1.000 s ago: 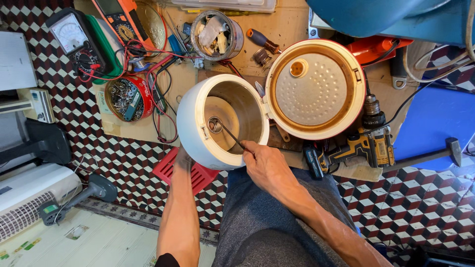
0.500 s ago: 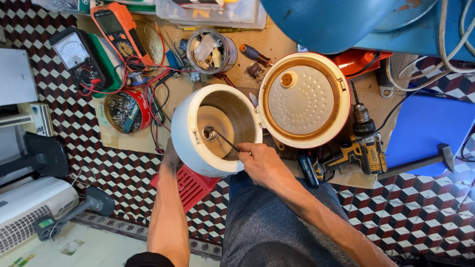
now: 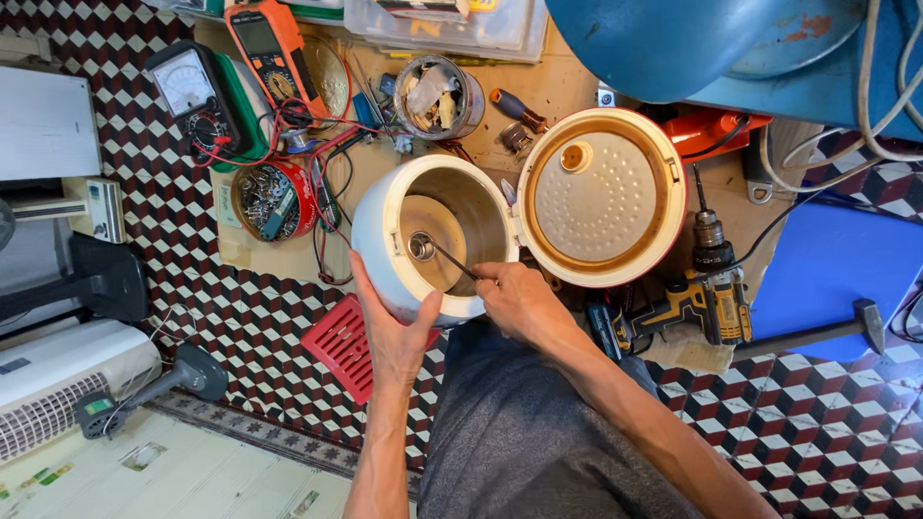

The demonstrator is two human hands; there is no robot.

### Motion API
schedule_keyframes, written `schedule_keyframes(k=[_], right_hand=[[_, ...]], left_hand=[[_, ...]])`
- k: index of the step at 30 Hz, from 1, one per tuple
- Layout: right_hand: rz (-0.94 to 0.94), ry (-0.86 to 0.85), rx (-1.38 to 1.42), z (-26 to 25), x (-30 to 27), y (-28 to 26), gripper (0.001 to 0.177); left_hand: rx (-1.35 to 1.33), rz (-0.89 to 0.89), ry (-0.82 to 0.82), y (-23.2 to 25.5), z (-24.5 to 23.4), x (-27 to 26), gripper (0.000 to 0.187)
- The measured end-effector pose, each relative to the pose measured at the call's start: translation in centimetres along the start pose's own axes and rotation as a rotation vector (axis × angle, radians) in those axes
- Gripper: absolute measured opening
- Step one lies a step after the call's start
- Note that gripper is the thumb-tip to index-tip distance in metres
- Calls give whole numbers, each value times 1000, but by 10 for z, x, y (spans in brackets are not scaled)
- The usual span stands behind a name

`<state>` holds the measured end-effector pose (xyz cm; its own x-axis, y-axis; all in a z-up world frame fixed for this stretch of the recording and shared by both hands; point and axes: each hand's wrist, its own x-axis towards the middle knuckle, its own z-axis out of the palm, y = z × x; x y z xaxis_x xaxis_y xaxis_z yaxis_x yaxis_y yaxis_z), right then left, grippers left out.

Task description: The person repairs a rice cooker by adjusting internal wiring and components with pliers and a screwdriver, then reassembles the unit by placing the inner pot and lid back into the housing.

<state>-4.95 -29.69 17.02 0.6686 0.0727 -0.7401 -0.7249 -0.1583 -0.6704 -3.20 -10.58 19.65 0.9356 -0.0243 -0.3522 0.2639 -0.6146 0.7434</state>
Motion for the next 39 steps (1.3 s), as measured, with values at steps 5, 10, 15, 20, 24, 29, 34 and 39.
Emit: schedule_keyframes(k=[5, 10, 15, 20, 24, 29, 34, 39], right_hand=[[69, -77, 32, -3, 6, -1, 43], [178, -128, 168, -3, 7, -4, 44], [145, -99, 93, -3, 6, -5, 43], [182, -160, 85, -6, 11, -2, 44], [-130, 4, -253, 2, 11, 1, 41], [-122, 64, -330, 15, 0, -3, 37], [-182, 63, -463, 25, 1, 3, 34], [-297, 138, -528, 38, -5, 7, 32]], left_hand=[[-10, -99, -13, 2, -4, 8, 122], [-31, -76, -15, -1, -8, 11, 121], [-103, -78, -29, -3, -7, 13, 125], [-110, -119, -31, -7, -7, 14, 131], [-116, -115, -31, -9, -6, 15, 133], [-96, -99, -47, -12, -7, 14, 133], [-46, -65, -37, -13, -6, 11, 130], [-102, -92, -55, -9, -6, 12, 130]])
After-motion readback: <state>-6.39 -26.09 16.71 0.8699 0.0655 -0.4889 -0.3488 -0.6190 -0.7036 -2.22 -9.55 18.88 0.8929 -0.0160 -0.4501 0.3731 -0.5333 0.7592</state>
